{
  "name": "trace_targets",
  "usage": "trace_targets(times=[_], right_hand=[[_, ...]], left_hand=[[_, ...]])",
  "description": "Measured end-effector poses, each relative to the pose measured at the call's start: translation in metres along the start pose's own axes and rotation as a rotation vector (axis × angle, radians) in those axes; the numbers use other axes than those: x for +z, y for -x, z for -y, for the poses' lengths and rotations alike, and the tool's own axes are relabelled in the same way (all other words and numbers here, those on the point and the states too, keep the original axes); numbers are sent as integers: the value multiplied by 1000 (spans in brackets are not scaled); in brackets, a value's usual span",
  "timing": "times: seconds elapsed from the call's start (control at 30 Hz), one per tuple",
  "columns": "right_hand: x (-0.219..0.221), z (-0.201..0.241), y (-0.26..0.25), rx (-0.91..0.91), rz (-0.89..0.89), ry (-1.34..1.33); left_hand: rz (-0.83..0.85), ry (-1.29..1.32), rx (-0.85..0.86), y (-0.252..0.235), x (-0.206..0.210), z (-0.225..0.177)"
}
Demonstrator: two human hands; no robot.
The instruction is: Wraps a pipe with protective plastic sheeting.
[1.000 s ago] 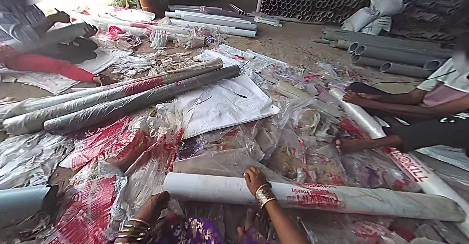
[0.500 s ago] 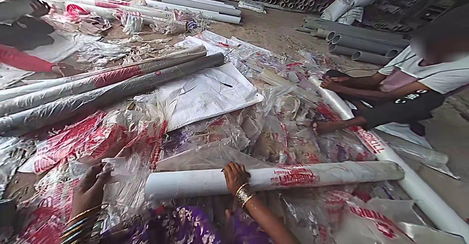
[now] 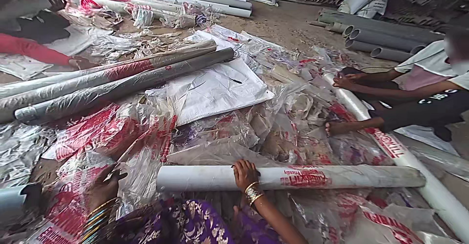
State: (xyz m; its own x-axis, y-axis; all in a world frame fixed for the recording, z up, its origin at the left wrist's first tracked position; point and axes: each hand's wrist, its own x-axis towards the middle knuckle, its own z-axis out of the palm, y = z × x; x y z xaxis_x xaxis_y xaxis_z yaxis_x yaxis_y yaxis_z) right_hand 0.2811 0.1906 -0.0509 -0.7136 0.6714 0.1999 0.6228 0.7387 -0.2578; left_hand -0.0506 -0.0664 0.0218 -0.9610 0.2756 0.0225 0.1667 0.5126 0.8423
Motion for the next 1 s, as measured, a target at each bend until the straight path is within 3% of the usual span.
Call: trace_targets(times=[0.2,0.37,0.7,1.0], right_hand=[[1,1,-1,-12,-32,17],[4,0,0,-20,-68,23],[13,-1,0,-60,-154,34],[14,-1,0,-69,-163,31]], left_hand=[[-60,-246,87,-4,-9,5],[-148,-177,272,-12,-6,24],[-117,-179,21,-8,-9,10],[-113,-182,-92,-6,-11,3]])
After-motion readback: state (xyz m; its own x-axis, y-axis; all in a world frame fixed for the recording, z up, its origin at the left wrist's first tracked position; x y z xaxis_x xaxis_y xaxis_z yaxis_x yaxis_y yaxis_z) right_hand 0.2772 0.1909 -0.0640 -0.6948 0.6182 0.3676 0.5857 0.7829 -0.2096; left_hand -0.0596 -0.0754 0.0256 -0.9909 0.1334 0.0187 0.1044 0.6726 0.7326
